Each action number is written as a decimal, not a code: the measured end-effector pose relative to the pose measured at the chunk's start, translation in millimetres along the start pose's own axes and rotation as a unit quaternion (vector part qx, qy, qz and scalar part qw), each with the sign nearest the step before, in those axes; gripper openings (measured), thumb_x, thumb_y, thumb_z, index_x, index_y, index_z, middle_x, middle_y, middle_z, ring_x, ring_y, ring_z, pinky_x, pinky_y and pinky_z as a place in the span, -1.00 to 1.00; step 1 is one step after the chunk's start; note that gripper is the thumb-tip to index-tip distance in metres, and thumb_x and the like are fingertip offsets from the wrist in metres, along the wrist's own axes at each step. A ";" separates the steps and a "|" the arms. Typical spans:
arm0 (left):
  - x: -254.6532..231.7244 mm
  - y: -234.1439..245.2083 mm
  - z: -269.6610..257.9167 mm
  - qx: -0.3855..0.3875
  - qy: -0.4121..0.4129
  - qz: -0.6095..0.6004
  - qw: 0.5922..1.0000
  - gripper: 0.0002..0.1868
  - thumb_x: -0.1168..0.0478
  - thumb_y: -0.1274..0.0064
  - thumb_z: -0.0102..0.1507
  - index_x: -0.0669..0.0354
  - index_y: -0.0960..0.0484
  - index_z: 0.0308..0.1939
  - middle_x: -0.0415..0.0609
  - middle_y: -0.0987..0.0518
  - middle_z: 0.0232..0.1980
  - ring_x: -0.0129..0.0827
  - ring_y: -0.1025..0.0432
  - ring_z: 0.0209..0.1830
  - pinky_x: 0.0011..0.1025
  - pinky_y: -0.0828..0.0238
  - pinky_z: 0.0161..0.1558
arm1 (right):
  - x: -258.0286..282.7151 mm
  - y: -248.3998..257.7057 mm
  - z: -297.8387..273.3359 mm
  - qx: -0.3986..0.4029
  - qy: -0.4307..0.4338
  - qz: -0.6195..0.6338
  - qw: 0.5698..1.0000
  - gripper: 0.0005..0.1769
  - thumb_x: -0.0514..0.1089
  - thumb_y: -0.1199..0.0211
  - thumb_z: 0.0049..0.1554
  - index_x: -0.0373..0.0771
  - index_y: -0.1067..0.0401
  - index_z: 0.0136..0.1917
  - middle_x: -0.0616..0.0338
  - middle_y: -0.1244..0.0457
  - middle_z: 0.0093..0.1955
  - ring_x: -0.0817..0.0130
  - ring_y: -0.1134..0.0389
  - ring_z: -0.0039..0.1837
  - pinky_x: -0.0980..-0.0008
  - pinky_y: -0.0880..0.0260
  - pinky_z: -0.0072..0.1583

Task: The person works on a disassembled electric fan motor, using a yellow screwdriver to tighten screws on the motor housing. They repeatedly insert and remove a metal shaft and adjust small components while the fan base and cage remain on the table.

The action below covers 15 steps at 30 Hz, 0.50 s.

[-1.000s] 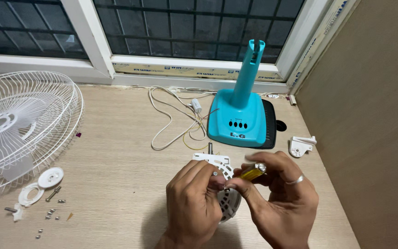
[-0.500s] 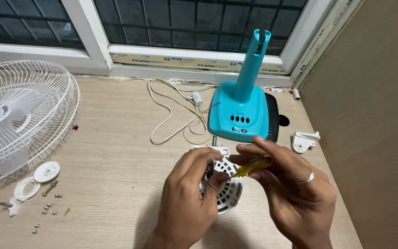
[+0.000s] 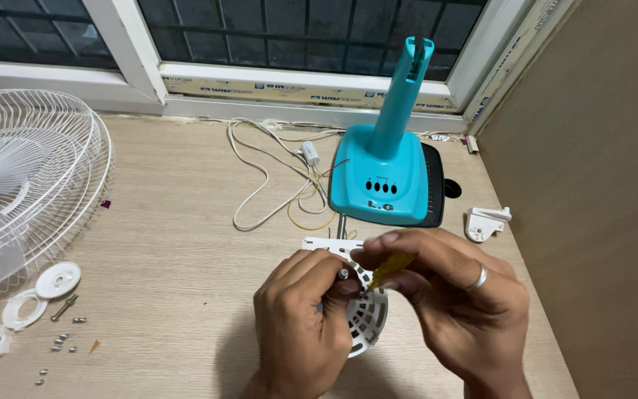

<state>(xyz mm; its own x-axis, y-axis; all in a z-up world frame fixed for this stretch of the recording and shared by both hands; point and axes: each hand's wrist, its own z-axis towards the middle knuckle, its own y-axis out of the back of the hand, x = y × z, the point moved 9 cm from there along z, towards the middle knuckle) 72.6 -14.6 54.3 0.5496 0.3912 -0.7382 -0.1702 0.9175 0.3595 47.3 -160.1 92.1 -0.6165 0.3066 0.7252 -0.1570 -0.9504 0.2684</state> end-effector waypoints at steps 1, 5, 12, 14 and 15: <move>1.7 0.6 -0.3 -0.002 0.006 0.004 1.000 -0.93 0.46 -0.03 0.09 0.28 -0.61 -0.42 -0.01 -0.60 -0.43 -0.17 -0.52 -0.40 -0.25 -0.36 -0.35 | -0.3 -1.6 -0.3 0.005 0.002 0.001 1.000 -0.61 -0.54 -0.30 0.07 -0.39 -0.49 0.17 0.00 -0.43 0.08 0.22 -0.56 0.15 0.37 -0.62 0.12; -1.1 2.7 -1.6 -0.020 -0.012 -0.002 1.000 -0.81 0.49 0.04 0.03 0.29 -0.64 -0.34 -0.01 -0.62 -0.40 -0.15 -0.54 -0.39 -0.26 -0.41 -0.34 | 0.5 -4.2 1.2 0.006 0.014 -0.015 1.000 -0.60 -0.48 -0.37 0.04 -0.34 -0.50 0.16 0.05 -0.44 0.03 0.27 -0.56 0.09 0.40 -0.62 0.09; 2.8 -3.0 -4.5 -0.007 0.004 0.008 1.000 -0.80 0.49 0.07 -0.08 0.27 -0.60 -0.44 -0.03 -0.60 -0.47 -0.21 -0.53 -0.47 -0.27 -0.40 -0.40 | 3.9 1.9 -4.1 -0.026 0.035 -0.073 0.996 -0.51 -0.34 -0.56 -0.11 -0.28 -0.53 0.11 0.12 -0.40 -0.05 0.41 -0.52 -0.01 0.47 -0.60 0.00; 3.8 -3.3 -5.0 -0.003 0.012 0.009 1.000 -0.81 0.49 0.07 -0.10 0.26 -0.60 -0.48 -0.03 -0.58 -0.49 -0.21 -0.52 -0.50 -0.27 -0.39 -0.41 | 3.8 2.6 -5.2 -0.040 0.040 -0.084 0.995 -0.47 -0.30 -0.58 -0.14 -0.28 -0.52 0.11 0.13 -0.40 -0.06 0.44 -0.52 -0.02 0.47 -0.60 0.01; 2.8 -3.1 -5.8 -0.003 0.009 0.011 1.000 -0.81 0.49 0.08 -0.11 0.27 -0.59 -0.49 -0.02 -0.58 -0.50 -0.19 -0.50 -0.50 -0.26 -0.38 -0.42 | 3.6 2.2 -5.8 -0.046 0.043 -0.088 0.994 -0.46 -0.28 -0.59 -0.16 -0.28 -0.52 0.11 0.13 -0.39 -0.07 0.46 -0.51 -0.02 0.47 -0.60 0.01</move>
<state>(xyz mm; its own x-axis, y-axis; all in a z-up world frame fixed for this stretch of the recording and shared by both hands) 70.0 -15.9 47.9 0.5303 0.4117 -0.7412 -0.1857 0.9094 0.3722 40.2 -161.3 91.6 -0.6360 0.4666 0.6147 -0.3360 -0.8845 0.3237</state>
